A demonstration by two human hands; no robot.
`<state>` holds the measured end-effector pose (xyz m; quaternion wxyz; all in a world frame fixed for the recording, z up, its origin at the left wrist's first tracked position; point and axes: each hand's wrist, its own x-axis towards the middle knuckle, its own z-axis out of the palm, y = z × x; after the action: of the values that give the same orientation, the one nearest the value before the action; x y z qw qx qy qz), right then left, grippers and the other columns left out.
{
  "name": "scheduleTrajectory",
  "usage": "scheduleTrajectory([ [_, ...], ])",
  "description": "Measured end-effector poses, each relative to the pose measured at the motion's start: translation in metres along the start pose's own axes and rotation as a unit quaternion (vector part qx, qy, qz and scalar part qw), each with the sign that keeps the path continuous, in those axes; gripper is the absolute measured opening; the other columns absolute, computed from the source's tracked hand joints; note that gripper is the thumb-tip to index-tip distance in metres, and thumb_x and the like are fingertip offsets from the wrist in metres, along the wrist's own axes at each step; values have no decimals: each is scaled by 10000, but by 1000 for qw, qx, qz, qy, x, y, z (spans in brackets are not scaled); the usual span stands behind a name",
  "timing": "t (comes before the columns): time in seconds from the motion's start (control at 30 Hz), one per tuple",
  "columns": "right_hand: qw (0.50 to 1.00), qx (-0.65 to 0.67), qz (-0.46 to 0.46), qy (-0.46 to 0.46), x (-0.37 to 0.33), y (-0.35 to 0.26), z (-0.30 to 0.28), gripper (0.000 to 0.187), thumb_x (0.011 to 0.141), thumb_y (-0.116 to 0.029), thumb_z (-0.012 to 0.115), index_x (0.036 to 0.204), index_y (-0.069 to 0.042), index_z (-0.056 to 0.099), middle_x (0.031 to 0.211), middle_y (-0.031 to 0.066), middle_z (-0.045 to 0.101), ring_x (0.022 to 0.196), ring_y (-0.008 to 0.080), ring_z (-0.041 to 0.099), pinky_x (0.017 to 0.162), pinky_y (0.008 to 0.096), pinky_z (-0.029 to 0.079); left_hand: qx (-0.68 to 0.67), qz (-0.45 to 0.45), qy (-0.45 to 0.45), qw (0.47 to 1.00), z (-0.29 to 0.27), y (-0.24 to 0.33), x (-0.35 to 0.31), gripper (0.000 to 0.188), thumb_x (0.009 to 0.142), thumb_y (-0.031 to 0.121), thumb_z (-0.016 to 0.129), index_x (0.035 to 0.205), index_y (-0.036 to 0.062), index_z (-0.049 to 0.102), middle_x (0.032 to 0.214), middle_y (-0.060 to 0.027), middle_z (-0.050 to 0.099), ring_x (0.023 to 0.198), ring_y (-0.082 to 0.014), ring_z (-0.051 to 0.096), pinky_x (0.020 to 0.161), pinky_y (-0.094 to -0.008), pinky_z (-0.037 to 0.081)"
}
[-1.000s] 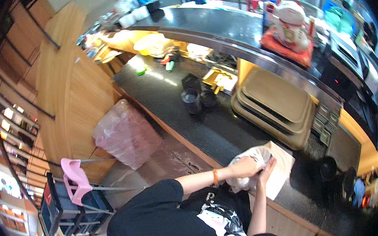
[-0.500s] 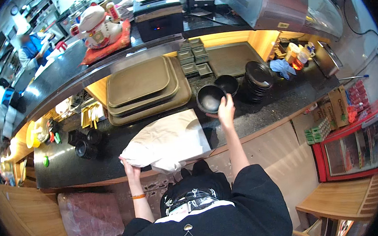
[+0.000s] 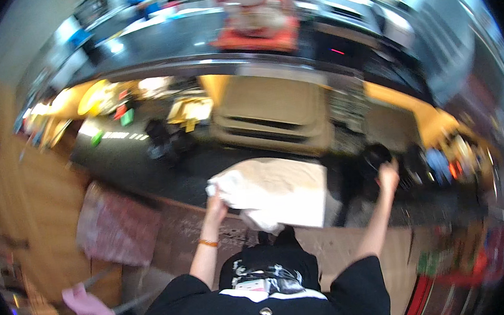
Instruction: The person wipes black bowls with a white cloth at a service counter. They pick up bowls from a stack, wipe them thoroughly, and place them back on the counter. The task is performed one at a time in a repetitive manner.
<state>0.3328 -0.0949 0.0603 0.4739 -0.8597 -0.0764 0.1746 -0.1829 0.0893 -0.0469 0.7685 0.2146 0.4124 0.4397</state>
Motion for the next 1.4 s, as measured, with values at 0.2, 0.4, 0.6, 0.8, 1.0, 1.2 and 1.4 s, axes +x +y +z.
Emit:
scheduleTrajectory([
  [0.2, 986, -106, -64, 113, 27, 36, -3, 552, 912, -428, 402, 1310, -45, 408, 1177, 204, 551, 818, 355, 621, 652, 398, 526, 60, 68, -166, 982, 20, 9, -12, 428, 832, 124, 654, 1215, 43, 480, 1107, -42, 584, 984, -142, 577, 822, -297, 492],
  [0.4, 922, -199, -192, 271, -108, -41, 28, 341, 952, -362, 394, 1065, -50, 472, 874, 219, 626, 777, 427, 592, 635, 504, 456, 18, -47, -75, 996, 13, 8, -13, 382, 821, 85, 626, 1179, 57, 498, 1016, -30, 603, 919, -124, 592, 798, -277, 496],
  [0.6, 840, -138, -483, -207, -197, -26, 141, 307, 876, -150, 514, 1142, 4, 524, 1121, 217, 527, 1082, 353, 491, 960, 414, 360, -7, -34, -66, 997, 2, 6, -6, 299, 791, 50, 579, 1086, 24, 541, 960, -49, 613, 823, -131, 611, 735, -282, 511],
  [0.8, 718, -320, -549, -283, -202, -4, 170, 531, 878, -313, 469, 1385, -204, 354, 1479, 85, 218, 1366, 299, 174, 1107, 464, 49, 37, -78, -21, 996, -8, 12, -11, 224, 748, 34, 578, 971, 15, 591, 853, -55, 631, 749, -143, 622, 692, -293, 523],
  [1.0, 714, -340, -549, -270, -180, -8, 163, 534, 879, -341, 462, 1385, -210, 353, 1487, 73, 199, 1374, 291, 145, 1109, 463, 34, 160, -103, -81, 978, -5, 62, -29, 437, 773, 35, 578, 1199, 10, 482, 1073, -107, 590, 969, -236, 582, 819, -394, 496],
  [1.2, 702, -354, -558, -265, -185, -12, 160, 539, 880, -346, 459, 1391, -218, 341, 1491, 73, 186, 1377, 325, 106, 1104, 480, 16, 344, 150, 3, 927, -26, 77, -9, 237, 903, 84, 512, 1123, 2, 545, 969, -66, 627, 858, -99, 558, 753, -254, 463],
  [1.4, 703, -365, -545, -274, -182, -6, 167, 553, 883, -340, 451, 1404, -220, 313, 1502, 89, 136, 1383, 332, 45, 1095, 498, -13, 378, 92, 188, 902, -32, 54, -1, 547, 806, 501, 620, 983, -14, 561, 866, -147, 639, 795, -187, 607, 692, -300, 475],
])
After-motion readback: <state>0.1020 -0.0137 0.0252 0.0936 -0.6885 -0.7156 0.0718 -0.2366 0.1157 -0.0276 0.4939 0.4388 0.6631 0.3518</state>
